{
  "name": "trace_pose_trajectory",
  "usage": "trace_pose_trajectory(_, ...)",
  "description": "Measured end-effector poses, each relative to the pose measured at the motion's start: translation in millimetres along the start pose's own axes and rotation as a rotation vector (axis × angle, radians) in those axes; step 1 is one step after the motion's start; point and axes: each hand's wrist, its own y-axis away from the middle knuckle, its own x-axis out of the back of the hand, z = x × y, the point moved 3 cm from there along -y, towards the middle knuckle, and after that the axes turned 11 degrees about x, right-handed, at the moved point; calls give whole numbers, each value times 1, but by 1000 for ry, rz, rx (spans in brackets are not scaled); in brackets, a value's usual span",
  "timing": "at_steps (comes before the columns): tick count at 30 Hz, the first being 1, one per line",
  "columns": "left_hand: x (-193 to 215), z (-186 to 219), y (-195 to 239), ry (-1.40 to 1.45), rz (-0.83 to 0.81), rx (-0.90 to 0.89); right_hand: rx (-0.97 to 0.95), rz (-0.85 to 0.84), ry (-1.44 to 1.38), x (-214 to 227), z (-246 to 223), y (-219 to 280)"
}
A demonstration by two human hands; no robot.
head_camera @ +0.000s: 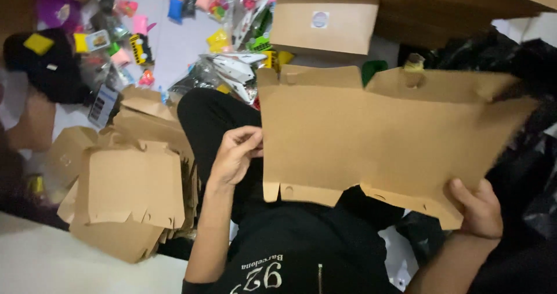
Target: The person sits on the floor and assembles small cardboard boxes by folding the flat pieces and tucking the flaps into slots. They handle several boxes, picking them from a stack, folding them into shape, and placing the finished boxes aside.
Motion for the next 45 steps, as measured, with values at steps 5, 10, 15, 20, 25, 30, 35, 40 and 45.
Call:
trace_pose_trajectory(5,14,1,7,-124,-52,7,-42,-4,-132,-22,-12,-2)
trace_pose_trajectory(10,-28,55,36,-619,172,-86,-54,-63,-216,-31,-11,-2)
trace_pose_trajectory(15,-50,83,46,-1015,-62,-426,-41,-82,-265,-27,-7,1)
trace_pose_trajectory(20,-48,81,45,-1019,-35,-516,-81,-73,-302,-34,-9,12)
trace_pose_trajectory(25,-31,62,28,-923,73,-690,-68,-83,-254,8,34,-8)
trace_pose_trajectory(30,62,84,54,36,354,-843,-121,357,-7,177,131,47)
trace_pose_trajectory(35,71,79,74,-424,720,-584,-165,136,71,253,177,85)
trace_pose_trajectory(40,42,45,46,-482,673,-498,-324,201,160,69,69,48)
trace_pose_trajectory(45,-28,9,29,-331,350,-422,-389,159,450,-15,11,22)
